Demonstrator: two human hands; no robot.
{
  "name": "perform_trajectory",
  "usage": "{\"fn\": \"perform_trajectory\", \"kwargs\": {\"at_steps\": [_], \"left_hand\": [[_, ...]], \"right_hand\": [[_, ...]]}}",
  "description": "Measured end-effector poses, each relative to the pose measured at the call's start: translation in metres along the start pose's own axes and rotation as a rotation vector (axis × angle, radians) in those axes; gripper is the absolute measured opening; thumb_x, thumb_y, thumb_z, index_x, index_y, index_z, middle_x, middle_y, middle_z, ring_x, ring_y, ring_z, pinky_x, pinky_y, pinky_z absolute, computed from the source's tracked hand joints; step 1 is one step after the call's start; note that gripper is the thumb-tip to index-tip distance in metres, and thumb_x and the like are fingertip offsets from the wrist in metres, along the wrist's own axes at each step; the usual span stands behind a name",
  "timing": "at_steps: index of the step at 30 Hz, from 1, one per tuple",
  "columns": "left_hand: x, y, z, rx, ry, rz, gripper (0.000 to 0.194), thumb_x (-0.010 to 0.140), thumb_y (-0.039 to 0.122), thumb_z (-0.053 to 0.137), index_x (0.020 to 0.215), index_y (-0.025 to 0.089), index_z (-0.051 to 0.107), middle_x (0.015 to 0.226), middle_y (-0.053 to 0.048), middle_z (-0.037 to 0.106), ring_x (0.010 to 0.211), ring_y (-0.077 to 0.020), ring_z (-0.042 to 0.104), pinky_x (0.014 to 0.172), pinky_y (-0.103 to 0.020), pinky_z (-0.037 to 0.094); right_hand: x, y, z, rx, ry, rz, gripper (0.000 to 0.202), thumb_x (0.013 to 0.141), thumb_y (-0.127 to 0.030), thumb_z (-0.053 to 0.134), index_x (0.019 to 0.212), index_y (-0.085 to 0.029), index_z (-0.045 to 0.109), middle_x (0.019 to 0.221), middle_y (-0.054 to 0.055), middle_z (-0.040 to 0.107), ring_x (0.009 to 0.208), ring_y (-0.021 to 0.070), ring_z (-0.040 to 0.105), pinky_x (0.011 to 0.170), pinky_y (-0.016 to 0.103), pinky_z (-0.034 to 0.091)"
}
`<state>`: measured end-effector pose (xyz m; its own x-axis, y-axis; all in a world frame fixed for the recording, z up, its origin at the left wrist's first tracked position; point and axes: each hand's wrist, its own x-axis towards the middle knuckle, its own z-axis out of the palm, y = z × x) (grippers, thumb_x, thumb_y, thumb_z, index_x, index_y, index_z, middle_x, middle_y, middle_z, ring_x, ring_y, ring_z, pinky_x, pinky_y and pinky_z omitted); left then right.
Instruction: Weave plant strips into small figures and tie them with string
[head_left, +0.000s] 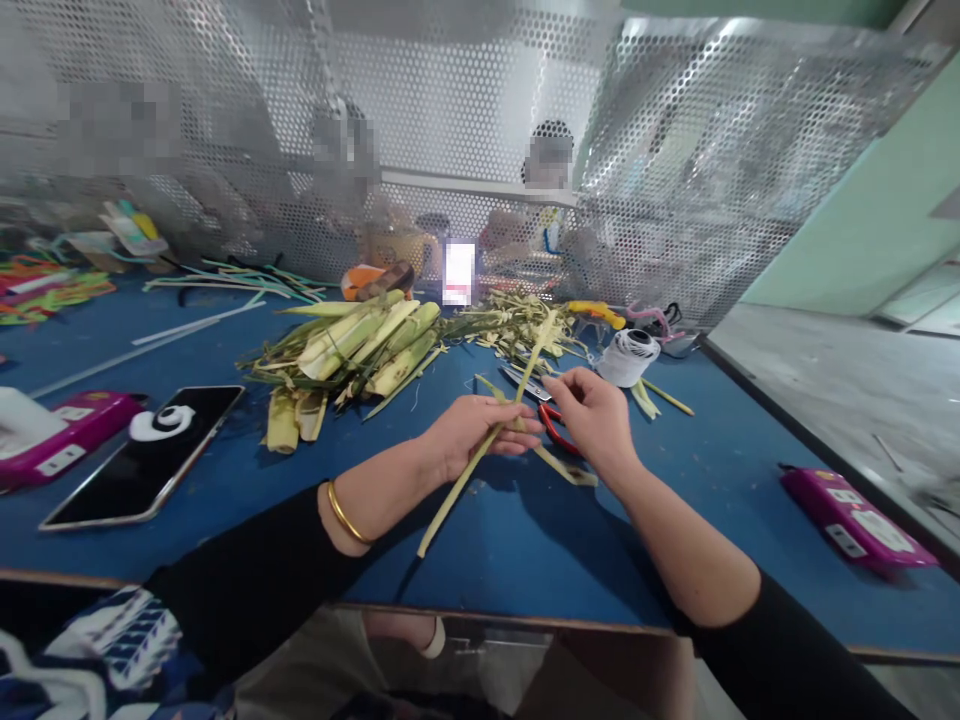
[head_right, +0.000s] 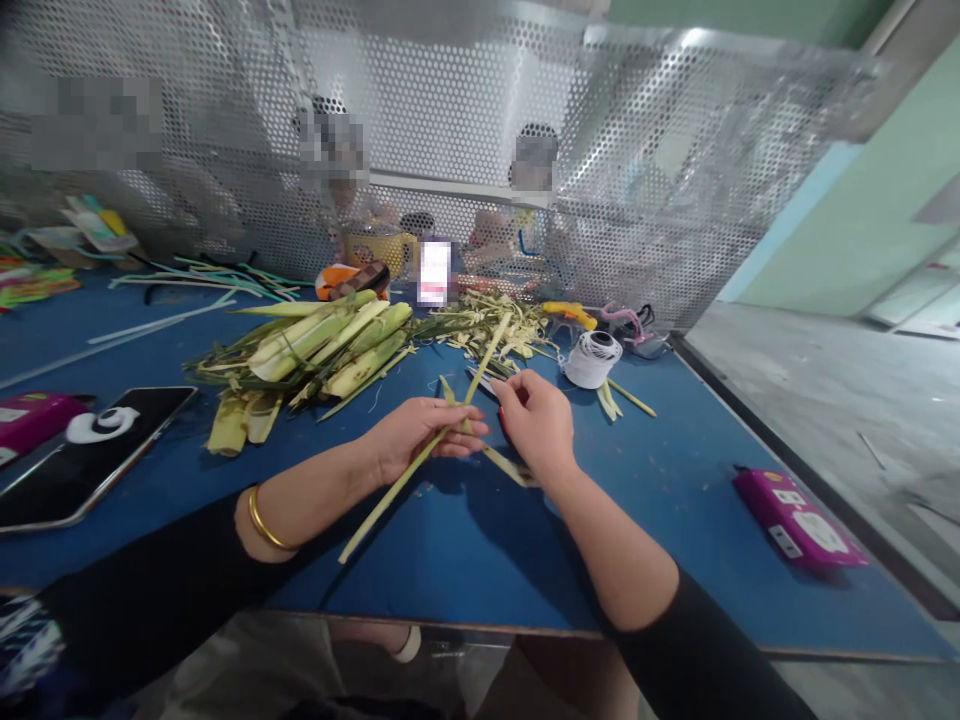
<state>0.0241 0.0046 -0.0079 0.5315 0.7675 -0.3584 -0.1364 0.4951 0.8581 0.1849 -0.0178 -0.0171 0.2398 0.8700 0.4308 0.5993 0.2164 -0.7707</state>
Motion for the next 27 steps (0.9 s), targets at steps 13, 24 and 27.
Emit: {"fn": "perform_trajectory", "kwargs": {"at_steps": [13, 24, 27], "left_hand": [[-0.007, -0.013, 0.012, 0.359, -0.111, 0.131, 0.015, 0.081, 0.013, 0.057, 0.068, 0.012, 0.064, 0.064, -0.005, 0.070, 0.054, -0.0137, 0.066, 0.058, -0.025, 0.051], [-0.002, -0.015, 0.009, 0.269, -0.011, -0.008, 0.026, 0.087, 0.020, 0.051, 0.065, 0.011, 0.062, 0.061, -0.007, 0.068, 0.049, -0.0138, 0.064, 0.049, -0.022, 0.047], [0.001, -0.008, 0.003, 0.115, 0.046, 0.023, 0.025, 0.086, 0.015, 0.048, 0.065, 0.013, 0.062, 0.054, -0.003, 0.064, 0.045, -0.0104, 0.059, 0.049, -0.021, 0.046]], "right_hand": [[-0.009, -0.012, -0.004, -0.137, -0.308, -0.029, 0.044, 0.082, -0.053, 0.054, 0.056, -0.018, 0.063, 0.048, 0.000, 0.055, 0.046, 0.0112, 0.046, 0.046, 0.024, 0.030], [-0.022, -0.024, 0.000, 0.059, -0.137, -0.237, 0.016, 0.082, -0.033, 0.056, 0.072, -0.021, 0.058, 0.056, -0.003, 0.054, 0.049, 0.0109, 0.046, 0.051, 0.024, 0.037], [-0.027, -0.024, -0.004, -0.174, -0.110, -0.577, 0.015, 0.087, -0.029, 0.052, 0.077, -0.021, 0.059, 0.068, 0.003, 0.064, 0.058, 0.0134, 0.055, 0.059, 0.026, 0.040]]}}
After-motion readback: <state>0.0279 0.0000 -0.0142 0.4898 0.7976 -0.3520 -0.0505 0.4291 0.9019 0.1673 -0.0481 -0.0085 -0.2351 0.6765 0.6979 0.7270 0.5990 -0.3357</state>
